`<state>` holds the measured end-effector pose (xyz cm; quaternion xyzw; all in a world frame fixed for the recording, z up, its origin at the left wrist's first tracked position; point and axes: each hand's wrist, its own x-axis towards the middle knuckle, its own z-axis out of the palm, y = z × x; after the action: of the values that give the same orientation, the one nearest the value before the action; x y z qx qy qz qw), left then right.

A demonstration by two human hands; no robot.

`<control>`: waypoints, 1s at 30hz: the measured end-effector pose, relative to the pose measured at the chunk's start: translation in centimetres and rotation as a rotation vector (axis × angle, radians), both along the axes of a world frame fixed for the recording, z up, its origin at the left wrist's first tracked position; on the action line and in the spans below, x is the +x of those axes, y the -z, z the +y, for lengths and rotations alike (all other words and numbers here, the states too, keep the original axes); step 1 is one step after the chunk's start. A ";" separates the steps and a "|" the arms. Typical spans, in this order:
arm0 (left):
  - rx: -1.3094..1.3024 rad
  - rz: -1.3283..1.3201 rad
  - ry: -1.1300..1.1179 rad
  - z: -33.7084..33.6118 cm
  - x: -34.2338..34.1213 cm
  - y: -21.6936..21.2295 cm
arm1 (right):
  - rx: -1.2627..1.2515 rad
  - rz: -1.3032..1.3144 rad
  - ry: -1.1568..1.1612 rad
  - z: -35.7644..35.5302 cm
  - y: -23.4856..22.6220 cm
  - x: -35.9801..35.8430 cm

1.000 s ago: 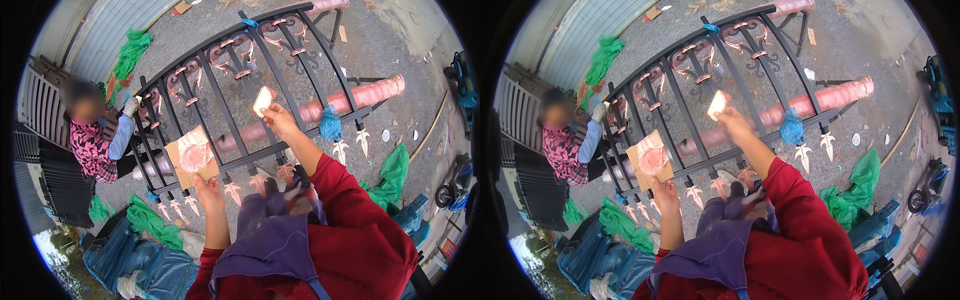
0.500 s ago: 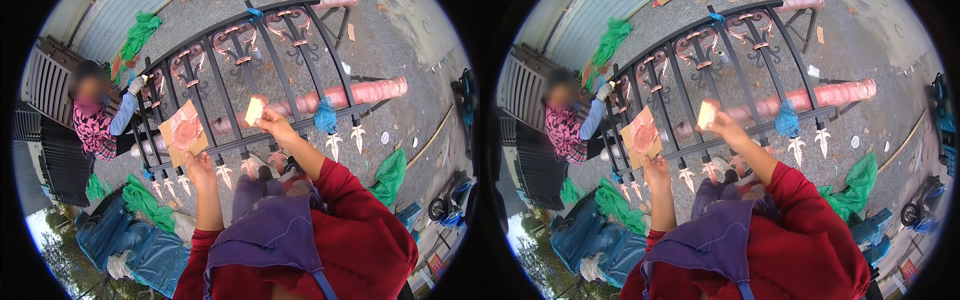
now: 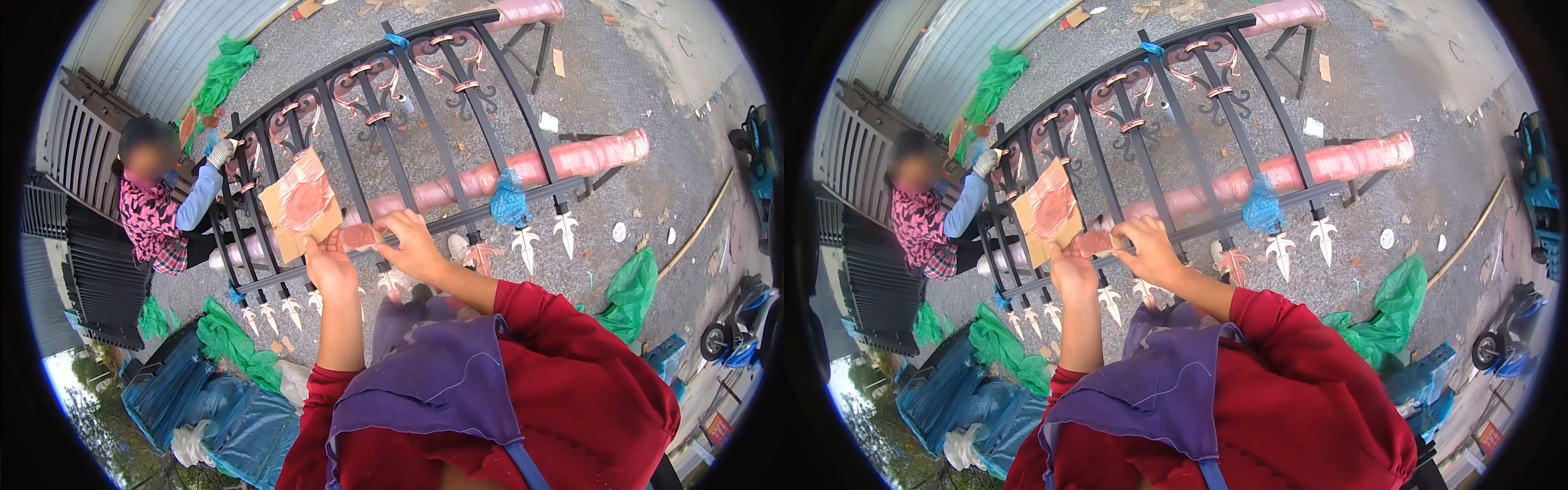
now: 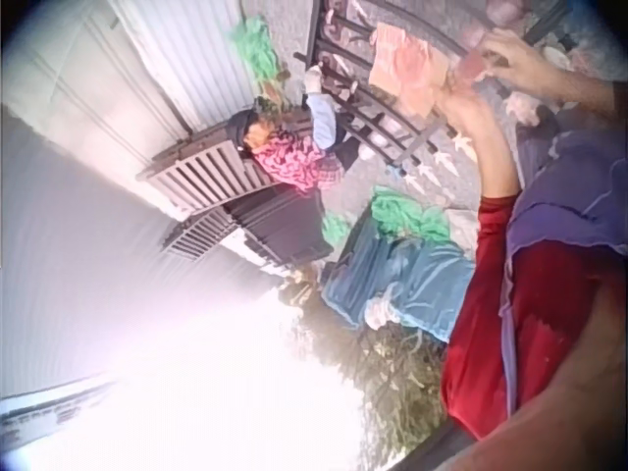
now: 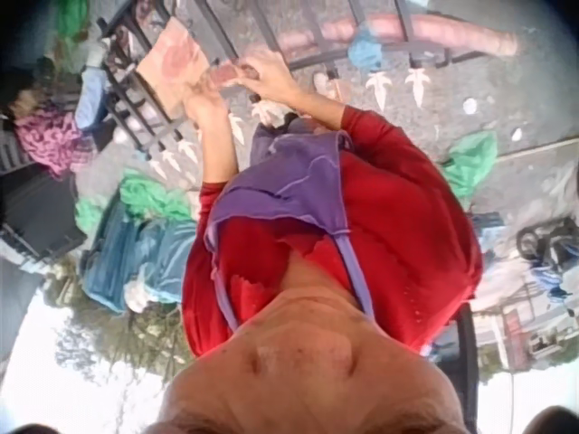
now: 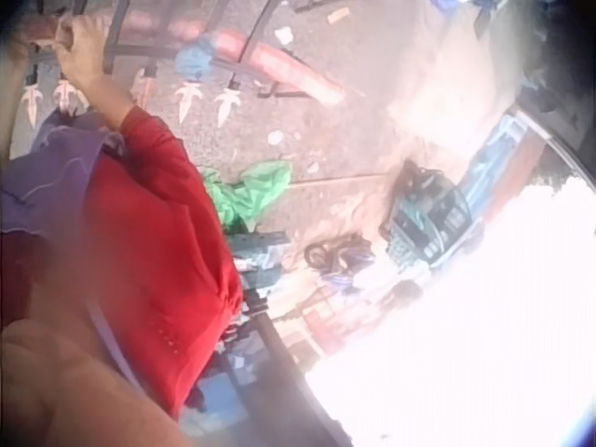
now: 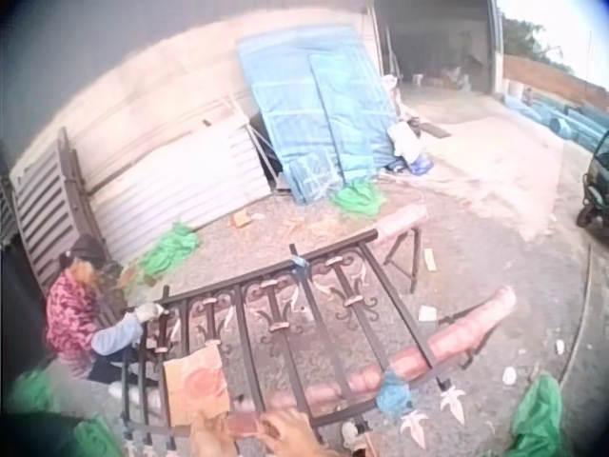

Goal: The person rubs a pinkish substance onto a metal gate using a sponge and a cardboard palette, then uses a brush to apply more of the substance. The person moves around the gate, treating different sections.

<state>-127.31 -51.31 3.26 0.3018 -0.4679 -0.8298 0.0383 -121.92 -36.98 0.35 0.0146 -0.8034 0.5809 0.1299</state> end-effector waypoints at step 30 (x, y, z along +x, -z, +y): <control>-0.023 -0.007 -0.023 -1.5 -1.4 0.8 | -1.035 -0.258 0.094 10.0 -2.6 0.9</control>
<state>-128.71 -52.81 2.50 0.3098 -0.4739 -0.8228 0.0498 -121.00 -26.95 2.98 -0.1590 -0.4210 0.8918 0.0462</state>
